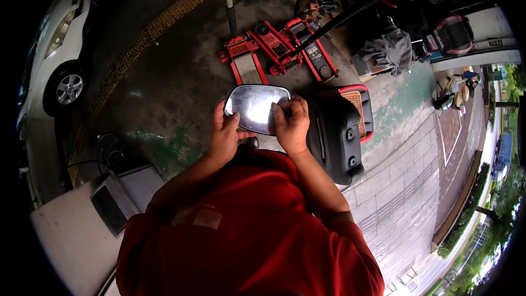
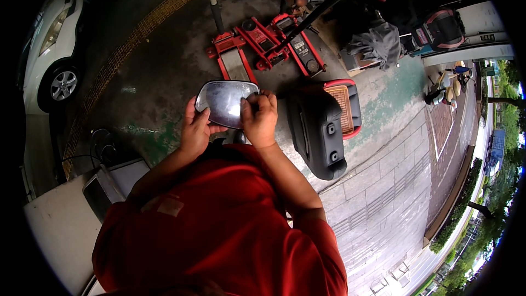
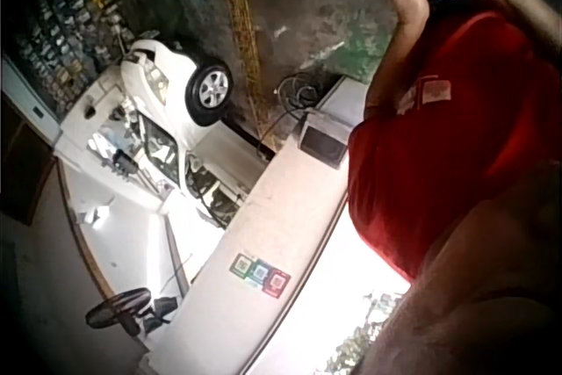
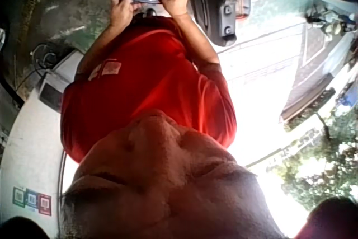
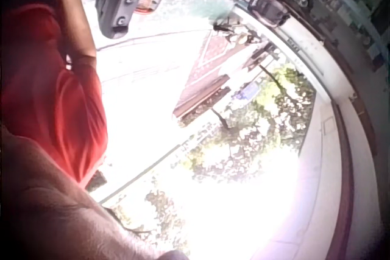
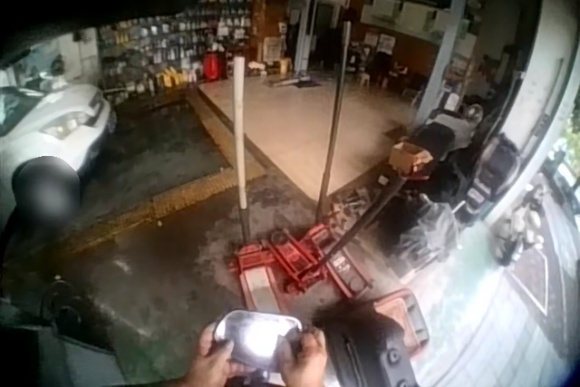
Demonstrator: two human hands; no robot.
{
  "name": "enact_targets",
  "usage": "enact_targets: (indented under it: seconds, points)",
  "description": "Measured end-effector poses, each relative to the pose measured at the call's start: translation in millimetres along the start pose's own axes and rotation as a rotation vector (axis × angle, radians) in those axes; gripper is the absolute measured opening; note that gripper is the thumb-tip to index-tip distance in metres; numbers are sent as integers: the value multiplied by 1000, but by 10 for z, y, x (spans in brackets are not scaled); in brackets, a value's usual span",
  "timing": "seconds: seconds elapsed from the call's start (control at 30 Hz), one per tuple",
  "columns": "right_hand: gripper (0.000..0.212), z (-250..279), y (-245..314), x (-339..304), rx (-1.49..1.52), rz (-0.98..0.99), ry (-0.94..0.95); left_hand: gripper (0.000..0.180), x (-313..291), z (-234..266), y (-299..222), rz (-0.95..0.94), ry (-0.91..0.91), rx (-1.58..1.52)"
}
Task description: The person picks up a car side mirror and a sheet of tinted film, then carefully aligns and applies the film to the mirror's reflective surface. They smooth the film with their fingers to remove air bubbles and ensure adhesion, then walk through the garage while holding the finished mirror.
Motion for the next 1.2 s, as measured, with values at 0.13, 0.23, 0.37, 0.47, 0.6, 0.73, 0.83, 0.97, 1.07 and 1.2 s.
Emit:
enact_targets:
  seconds: [0.13,0.23,0.37,0.47,0.6,0.73,0.83,0.97,1.07,1.2]
  points:
    - [18,-48,-75,-6,6,-4,-8,43,4,1,-26,-10,-11,-47]
    - [25,-130,-173,-36,107,-80,43,43,21,89,8,5,-34,-40]
    - [43,-353,-305,-87,379,-216,44,45,7,208,-130,2,-85,-34]
    - [42,-619,-344,-103,526,-311,186,46,-24,319,-294,-10,-98,-19]
    - [40,-1041,-165,-88,715,-274,285,47,-74,636,-449,-27,-144,-41]
    - [43,-1372,175,-72,357,-112,429,48,-152,899,-773,-78,-244,-138]
    - [48,-1740,425,-6,381,-42,588,44,-112,1211,-1047,-167,-307,-218]
    - [49,-2266,604,51,504,-55,700,44,-8,1548,-1347,-160,-381,-289]
    - [45,-2698,756,187,509,-60,679,45,213,1848,-1571,-177,-348,-333]
    - [38,-3278,944,410,386,-169,694,43,613,2328,-1980,-165,-349,-349]
Point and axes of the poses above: each hand's wrist, its own x-axis towards the middle knuckle, its own z-axis out of the back of the hand, y = z × x, the point moved 6 cm from there along x, towards the middle knuckle, and after that the axes turned 3 degrees about -x, right-handed, at the moved point
